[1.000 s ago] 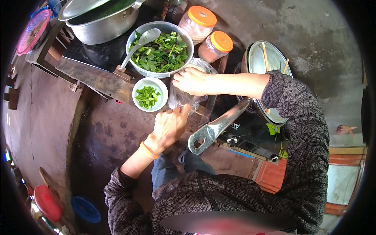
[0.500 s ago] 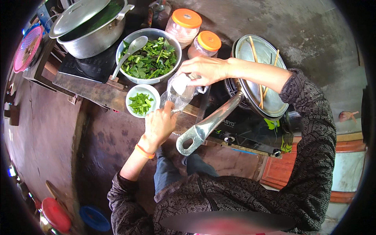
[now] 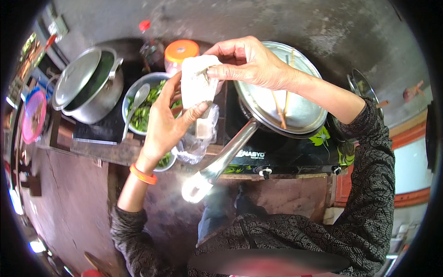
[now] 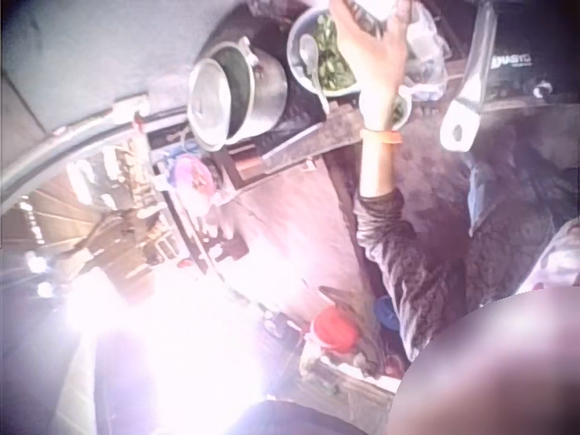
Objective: The person stir-fries chopped green vegetables in a pan using chopsticks, then adds cubed white blocks and liquid seasoning to a pot containing sliced eggplant. They stir the mixture with a wooden spatula and cover the pot.
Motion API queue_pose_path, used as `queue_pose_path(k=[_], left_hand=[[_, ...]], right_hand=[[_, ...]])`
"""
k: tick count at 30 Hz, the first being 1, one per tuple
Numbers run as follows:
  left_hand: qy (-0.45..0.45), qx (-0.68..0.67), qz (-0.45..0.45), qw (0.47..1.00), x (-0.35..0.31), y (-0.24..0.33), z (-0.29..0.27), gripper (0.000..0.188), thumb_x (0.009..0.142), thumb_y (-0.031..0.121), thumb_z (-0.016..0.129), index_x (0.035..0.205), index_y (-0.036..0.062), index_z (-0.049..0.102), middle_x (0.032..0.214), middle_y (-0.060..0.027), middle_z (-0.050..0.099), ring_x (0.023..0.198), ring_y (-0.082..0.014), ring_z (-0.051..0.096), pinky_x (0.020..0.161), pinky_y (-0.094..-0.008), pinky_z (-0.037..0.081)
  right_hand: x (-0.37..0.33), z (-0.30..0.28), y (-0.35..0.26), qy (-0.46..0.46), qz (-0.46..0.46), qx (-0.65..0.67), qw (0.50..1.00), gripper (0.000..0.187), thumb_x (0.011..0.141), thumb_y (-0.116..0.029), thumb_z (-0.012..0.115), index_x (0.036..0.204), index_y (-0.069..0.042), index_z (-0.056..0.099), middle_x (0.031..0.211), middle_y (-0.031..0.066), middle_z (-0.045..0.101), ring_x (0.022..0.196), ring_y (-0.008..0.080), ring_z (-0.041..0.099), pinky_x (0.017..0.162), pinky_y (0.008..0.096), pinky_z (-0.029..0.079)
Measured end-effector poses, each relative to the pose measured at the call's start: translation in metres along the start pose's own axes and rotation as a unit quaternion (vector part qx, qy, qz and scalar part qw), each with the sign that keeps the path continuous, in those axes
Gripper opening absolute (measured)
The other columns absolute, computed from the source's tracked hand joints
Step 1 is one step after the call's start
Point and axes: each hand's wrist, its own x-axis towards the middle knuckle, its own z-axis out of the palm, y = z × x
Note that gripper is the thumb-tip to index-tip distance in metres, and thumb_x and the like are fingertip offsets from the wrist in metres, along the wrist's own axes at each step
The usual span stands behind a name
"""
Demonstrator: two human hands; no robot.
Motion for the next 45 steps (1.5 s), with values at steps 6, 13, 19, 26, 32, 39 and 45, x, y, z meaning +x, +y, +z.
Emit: queue_pose_path(k=[6,13,19,26,32,39,45], left_hand=[[-0.183,-0.154,-0.120,0.964,0.087,0.070,0.072,0.053,0.093,0.022,0.076,0.137,0.0059,0.054,0.120,-0.0053,0.066,0.107,-0.0125,0.065,0.083,-0.0279,0.060],[-0.358,-0.171,-0.111,0.911,0.162,0.117,0.238,0.055,0.095,0.025,0.072,0.142,0.0081,0.049,0.121,-0.0103,0.066,0.099,-0.0244,0.071,0.083,-0.0416,0.064],[-0.479,-0.158,-0.079,0.860,0.196,0.114,0.385,0.055,0.094,0.022,0.073,0.141,0.0078,0.049,0.123,-0.0094,0.066,0.105,-0.0231,0.069,0.086,-0.0426,0.062],[-0.515,-0.079,-0.067,0.851,0.224,0.131,0.484,0.047,0.091,0.020,0.076,0.132,0.0095,0.057,0.119,-0.0102,0.068,0.102,-0.0204,0.068,0.081,-0.0365,0.061],[-0.495,0.030,-0.038,0.867,0.233,0.124,0.513,0.048,0.088,0.020,0.078,0.131,0.0056,0.061,0.111,-0.0119,0.071,0.096,-0.0200,0.069,0.074,-0.0330,0.058],[-0.479,0.072,-0.069,0.872,0.234,0.117,0.533,0.053,0.088,0.024,0.077,0.134,0.0040,0.059,0.113,-0.0101,0.072,0.099,-0.0205,0.069,0.074,-0.0345,0.058],[-0.445,0.114,-0.050,0.887,0.238,0.116,0.538,0.051,0.087,0.022,0.078,0.131,0.0006,0.061,0.109,-0.0103,0.072,0.095,-0.0192,0.069,0.071,-0.0331,0.058]], right_hand=[[-0.080,-0.081,-0.049,0.113,-0.031,-0.076,0.990,0.045,0.092,-0.019,0.077,0.128,0.004,0.063,0.116,0.0104,0.070,0.107,0.0141,0.065,0.097,0.0302,0.052],[-0.234,-0.190,-0.063,0.246,0.022,-0.023,0.969,0.056,0.086,-0.027,0.082,0.122,0.011,0.063,0.114,0.0157,0.070,0.104,0.0206,0.069,0.097,0.0330,0.055],[-0.371,-0.261,-0.019,0.331,0.027,0.130,0.934,0.043,0.091,-0.013,0.074,0.123,0.013,0.061,0.117,0.0168,0.069,0.107,0.0202,0.069,0.096,0.0326,0.058],[-0.478,-0.322,-0.003,0.362,0.103,-0.001,0.927,0.048,0.090,-0.014,0.075,0.126,0.014,0.059,0.117,0.0168,0.069,0.103,0.0187,0.070,0.097,0.0284,0.058],[-0.503,-0.339,0.027,0.288,0.274,-0.212,0.893,0.038,0.088,-0.019,0.078,0.118,0.004,0.069,0.097,0.0080,0.074,0.086,0.0114,0.068,0.074,0.0259,0.056],[-0.492,-0.348,0.038,0.198,0.222,-0.127,0.946,0.041,0.089,-0.024,0.080,0.118,0.003,0.068,0.099,0.0069,0.074,0.087,0.0111,0.068,0.073,0.0260,0.057],[-0.480,-0.358,0.049,0.176,0.186,-0.159,0.954,0.062,0.079,-0.035,0.087,0.126,0.000,0.067,0.096,0.0096,0.074,0.087,0.0154,0.068,0.078,0.0286,0.055]])
